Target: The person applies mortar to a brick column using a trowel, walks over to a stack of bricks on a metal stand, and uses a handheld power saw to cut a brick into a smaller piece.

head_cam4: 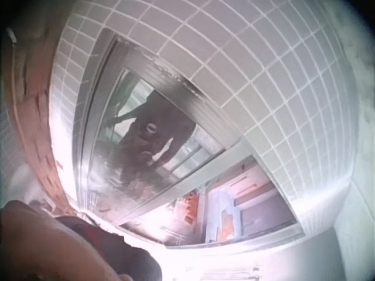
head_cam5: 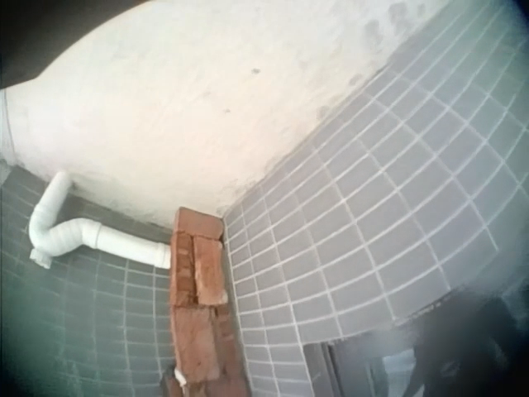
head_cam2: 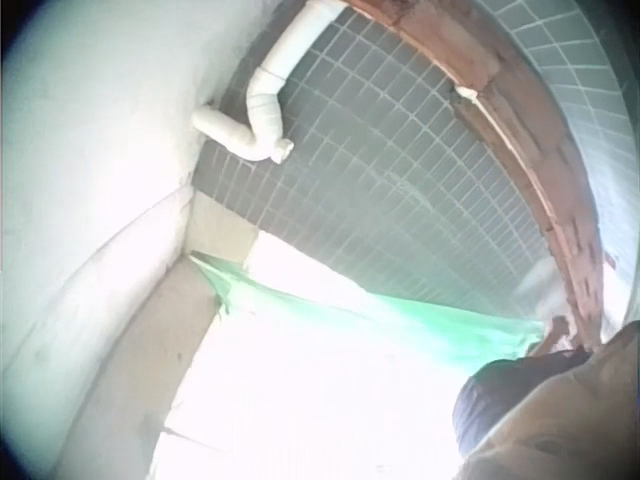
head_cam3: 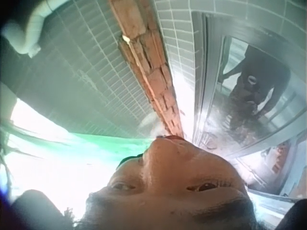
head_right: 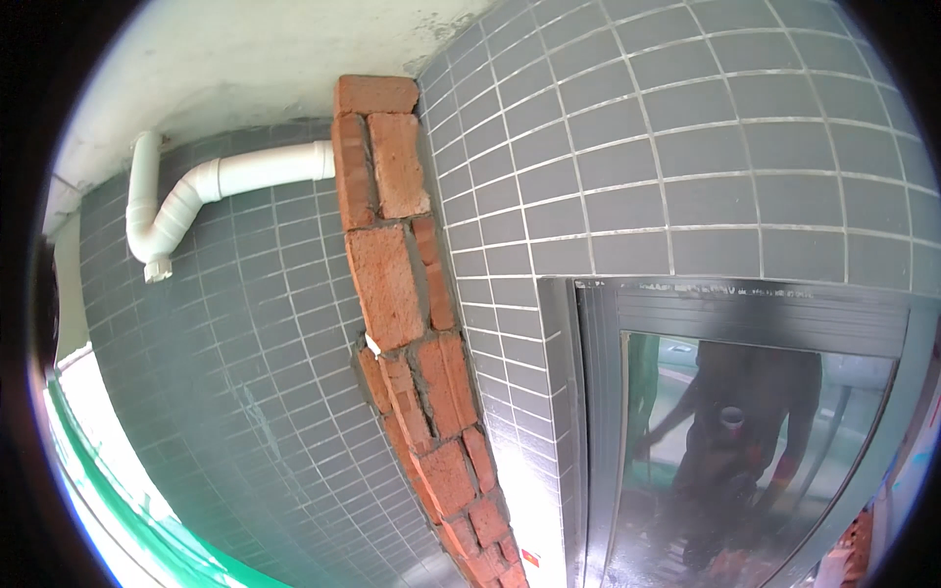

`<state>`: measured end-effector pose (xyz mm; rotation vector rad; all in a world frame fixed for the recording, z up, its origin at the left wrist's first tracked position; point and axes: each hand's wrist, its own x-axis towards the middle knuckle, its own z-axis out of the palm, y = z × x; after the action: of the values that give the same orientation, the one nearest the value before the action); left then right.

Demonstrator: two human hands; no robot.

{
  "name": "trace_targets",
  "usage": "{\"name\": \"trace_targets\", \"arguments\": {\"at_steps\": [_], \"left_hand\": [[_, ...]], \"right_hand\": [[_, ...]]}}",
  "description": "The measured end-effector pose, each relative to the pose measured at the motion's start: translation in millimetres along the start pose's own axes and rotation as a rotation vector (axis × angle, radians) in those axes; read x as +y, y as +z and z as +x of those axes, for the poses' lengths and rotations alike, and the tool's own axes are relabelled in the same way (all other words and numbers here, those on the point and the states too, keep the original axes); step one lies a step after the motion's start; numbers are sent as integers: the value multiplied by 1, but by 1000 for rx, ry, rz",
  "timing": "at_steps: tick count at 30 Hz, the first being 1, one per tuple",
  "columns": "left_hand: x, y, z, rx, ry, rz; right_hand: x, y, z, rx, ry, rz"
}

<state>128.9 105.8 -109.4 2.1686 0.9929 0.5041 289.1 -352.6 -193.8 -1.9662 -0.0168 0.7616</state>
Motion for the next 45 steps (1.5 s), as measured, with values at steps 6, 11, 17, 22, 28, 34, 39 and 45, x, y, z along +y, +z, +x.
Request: {"name": "trace_targets", "arguments": {"at_steps": [6,11,17,22,28,34,39,45], "left_hand": [[-24,3,-39,-386,-259,234],[-29,6,-55,-444,-286,243],[-39,15,-75,-485,-291,230],[-47,20,-88,-521,-297,230],[-56,24,-101,-555,-303,228],[-69,31,-119,-581,-323,223],[-86,41,-147,-609,-346,208],[-110,57,-212,-692,-383,208]], "right_hand": [[-42,-35,29,-17,-68,-40],[-68,-39,44,-62,-120,-79],[-76,-35,45,-96,-140,-120],[-71,-30,40,-109,-134,-140],[-62,-29,40,-117,-124,-165],[-49,-31,45,-134,-106,-201],[-35,-37,47,-143,-91,-236],[6,-49,38,-161,-48,-303]]}}
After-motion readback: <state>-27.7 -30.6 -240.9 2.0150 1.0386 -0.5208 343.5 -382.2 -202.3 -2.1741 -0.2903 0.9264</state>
